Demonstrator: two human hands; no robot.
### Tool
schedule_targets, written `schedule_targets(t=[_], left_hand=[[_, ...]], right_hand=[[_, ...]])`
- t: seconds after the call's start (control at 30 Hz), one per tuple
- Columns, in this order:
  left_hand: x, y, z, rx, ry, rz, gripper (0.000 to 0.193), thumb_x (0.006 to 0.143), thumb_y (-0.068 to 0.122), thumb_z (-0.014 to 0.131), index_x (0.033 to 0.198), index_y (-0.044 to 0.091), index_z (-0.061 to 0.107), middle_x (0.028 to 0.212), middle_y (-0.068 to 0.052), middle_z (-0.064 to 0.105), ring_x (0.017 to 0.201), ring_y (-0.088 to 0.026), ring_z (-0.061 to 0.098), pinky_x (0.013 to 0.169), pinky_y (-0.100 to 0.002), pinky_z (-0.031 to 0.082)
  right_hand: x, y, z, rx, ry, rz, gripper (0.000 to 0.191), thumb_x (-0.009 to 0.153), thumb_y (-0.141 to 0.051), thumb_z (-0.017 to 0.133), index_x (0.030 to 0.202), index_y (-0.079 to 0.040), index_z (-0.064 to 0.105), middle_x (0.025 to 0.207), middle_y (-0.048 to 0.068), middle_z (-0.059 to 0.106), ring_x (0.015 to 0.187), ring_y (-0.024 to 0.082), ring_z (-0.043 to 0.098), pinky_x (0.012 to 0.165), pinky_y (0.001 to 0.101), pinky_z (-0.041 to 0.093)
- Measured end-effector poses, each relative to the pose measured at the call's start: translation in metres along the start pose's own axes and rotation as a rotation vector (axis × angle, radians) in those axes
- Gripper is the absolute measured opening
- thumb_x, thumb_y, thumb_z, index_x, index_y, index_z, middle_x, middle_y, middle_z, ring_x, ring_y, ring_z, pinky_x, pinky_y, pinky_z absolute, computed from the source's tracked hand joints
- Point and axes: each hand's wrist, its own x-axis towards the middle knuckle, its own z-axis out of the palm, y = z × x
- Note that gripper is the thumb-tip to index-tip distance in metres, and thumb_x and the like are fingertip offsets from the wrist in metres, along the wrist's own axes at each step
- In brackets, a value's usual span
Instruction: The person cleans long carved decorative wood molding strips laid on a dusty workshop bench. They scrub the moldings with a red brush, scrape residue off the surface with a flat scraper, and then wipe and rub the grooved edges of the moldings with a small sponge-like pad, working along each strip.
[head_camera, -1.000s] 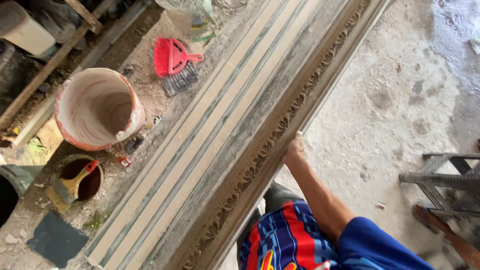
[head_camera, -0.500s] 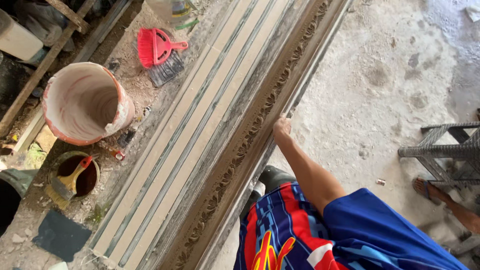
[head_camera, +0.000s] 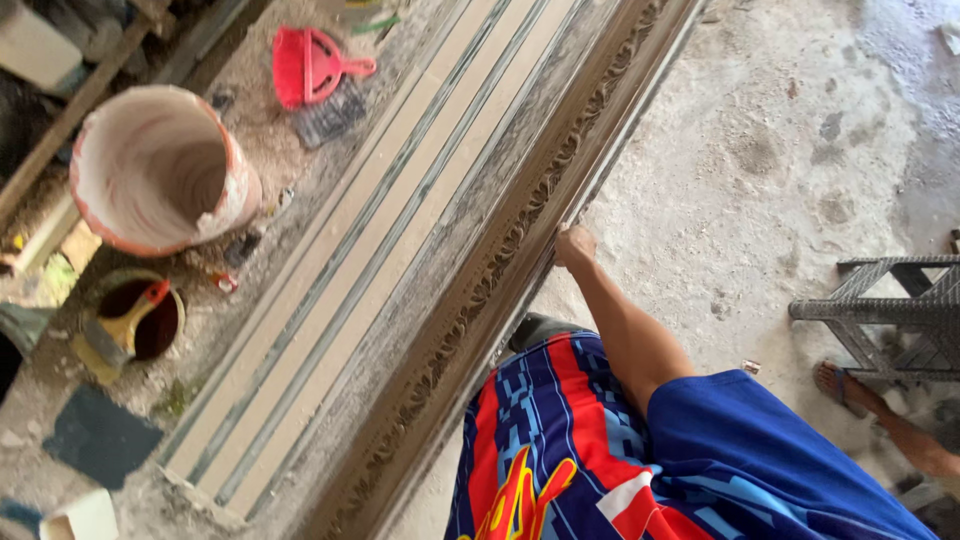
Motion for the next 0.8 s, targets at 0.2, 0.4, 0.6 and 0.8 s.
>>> schedule_targets(t=[0.2,0.4,0.6,0.8], left_hand=[[0.006,-0.042,-0.023,-0.038,-0.014,-0.095,0.077,0.099,0.067,0.059,0.121,-0.007,0.069,0.112,-0.023,0.068,0.113,-0.044,0.063,0.084,-0.064,0.053],[0.015,-0.071,-0.021,-0.089,-0.021,0.004,0.078,0.105,0.065,0.06,0.126,-0.009,0.069,0.11,-0.024,0.068,0.107,-0.045,0.064,0.079,-0.061,0.053],[-0.004,-0.082,-0.006,0.003,0.145,-0.091,0.087,0.094,0.072,0.06,0.151,0.009,0.039,0.146,-0.026,0.039,0.126,-0.051,0.045,0.091,-0.059,0.052],[-0.008,-0.075,-0.011,0.142,0.122,0.031,0.086,0.093,0.07,0.061,0.149,0.008,0.04,0.144,-0.026,0.039,0.126,-0.05,0.045,0.093,-0.059,0.051]], right_hand=[[0.01,-0.013,-0.002,0.156,-0.118,-0.004,0.043,0.105,-0.035,0.062,0.097,0.007,0.068,0.077,0.021,0.07,0.061,0.031,0.071,0.05,0.0365,0.061],[0.004,-0.022,-0.001,0.165,-0.113,0.134,0.052,0.107,-0.037,0.057,0.101,0.014,0.068,0.09,0.027,0.075,0.076,0.034,0.077,0.058,0.0365,0.065],[-0.007,-0.008,0.006,0.213,-0.112,-0.023,0.038,0.104,-0.032,0.055,0.112,0.005,0.062,0.092,0.022,0.072,0.071,0.03,0.076,0.059,0.0364,0.069],[-0.01,0.017,0.014,0.195,-0.11,-0.008,0.054,0.108,-0.039,0.049,0.094,0.01,0.068,0.076,0.022,0.073,0.062,0.027,0.075,0.058,0.0365,0.067]])
